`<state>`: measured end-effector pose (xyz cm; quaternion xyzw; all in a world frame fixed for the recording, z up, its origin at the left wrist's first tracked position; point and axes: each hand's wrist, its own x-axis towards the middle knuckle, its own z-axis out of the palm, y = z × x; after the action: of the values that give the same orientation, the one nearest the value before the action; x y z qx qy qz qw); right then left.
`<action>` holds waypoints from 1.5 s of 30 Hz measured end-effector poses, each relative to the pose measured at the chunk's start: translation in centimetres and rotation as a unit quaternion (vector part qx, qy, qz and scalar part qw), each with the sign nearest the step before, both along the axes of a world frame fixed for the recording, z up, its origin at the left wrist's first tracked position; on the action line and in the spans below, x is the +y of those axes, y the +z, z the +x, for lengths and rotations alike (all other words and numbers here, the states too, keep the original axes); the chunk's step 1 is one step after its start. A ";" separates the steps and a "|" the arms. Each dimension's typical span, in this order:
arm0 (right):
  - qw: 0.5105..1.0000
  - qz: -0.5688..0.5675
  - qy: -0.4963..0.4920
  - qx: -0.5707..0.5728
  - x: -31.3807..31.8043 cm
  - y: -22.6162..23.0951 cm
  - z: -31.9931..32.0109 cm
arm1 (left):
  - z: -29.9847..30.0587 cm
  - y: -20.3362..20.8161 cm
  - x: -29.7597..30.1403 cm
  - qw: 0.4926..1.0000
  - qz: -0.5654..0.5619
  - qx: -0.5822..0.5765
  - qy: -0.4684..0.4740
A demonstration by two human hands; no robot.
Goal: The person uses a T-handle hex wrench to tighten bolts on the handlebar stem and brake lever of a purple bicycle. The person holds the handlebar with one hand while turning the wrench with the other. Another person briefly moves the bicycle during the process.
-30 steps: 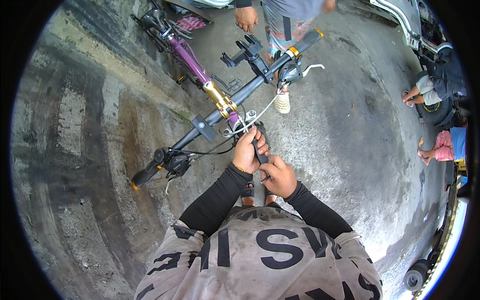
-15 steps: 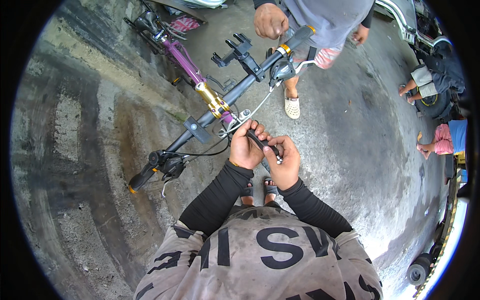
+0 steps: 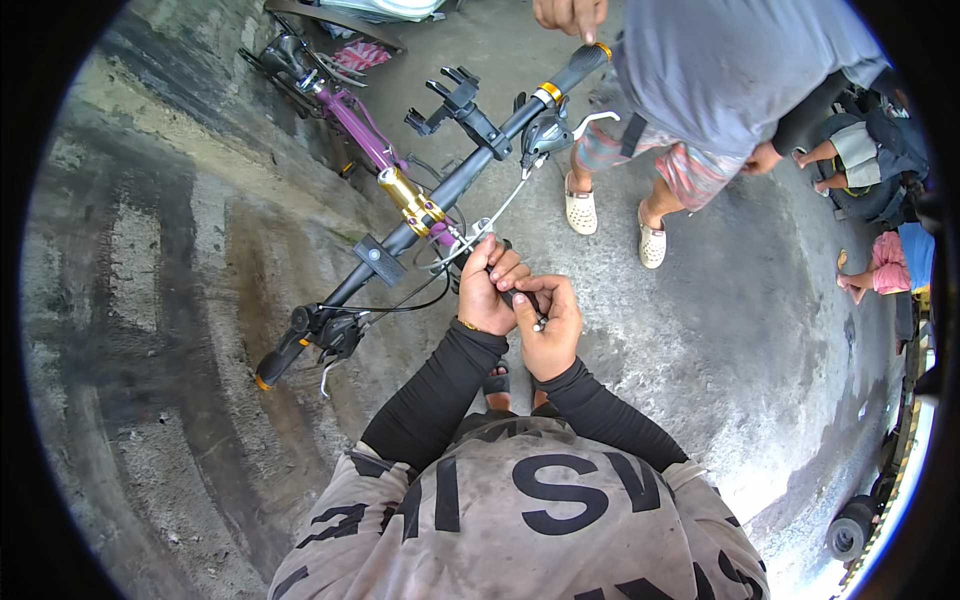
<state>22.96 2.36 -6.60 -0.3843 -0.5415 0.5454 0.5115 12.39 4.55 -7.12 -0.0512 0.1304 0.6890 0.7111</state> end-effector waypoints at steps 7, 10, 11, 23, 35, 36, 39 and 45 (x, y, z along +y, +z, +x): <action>0.986 -0.098 -0.073 0.112 0.0 0.3 -0.8 | 0.5 2.5 0.8 0.970 -0.219 0.105 0.005; 0.921 -0.306 -0.080 0.227 -0.1 2.1 -0.4 | 0.6 2.9 1.1 0.949 -0.279 0.143 0.000; 0.884 -0.384 -0.077 0.257 -0.1 3.0 -0.3 | 0.6 3.0 1.2 0.944 -0.291 0.154 -0.004; 0.933 -0.274 0.126 0.199 0.0 1.7 2.8 | -0.6 0.5 -0.1 0.996 -0.089 -0.016 -0.025; 0.585 0.631 0.224 -0.458 0.7 7.3 4.5 | -0.7 1.4 0.2 0.983 -0.170 0.056 -0.042; 0.583 0.654 0.223 -0.428 1.6 6.9 4.4 | -0.7 1.4 0.2 0.983 -0.167 0.054 -0.047; 0.561 0.687 0.227 -0.402 3.7 6.4 4.4 | -0.8 1.3 0.3 0.984 -0.159 0.058 -0.049; 0.547 0.719 0.223 -0.365 4.5 4.7 4.5 | -0.7 1.0 0.1 0.986 -0.154 0.026 -0.050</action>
<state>27.45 6.81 -1.94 0.0790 -0.9610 -0.1176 0.2373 11.73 4.67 -6.08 -0.1362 0.2557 0.6252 0.7247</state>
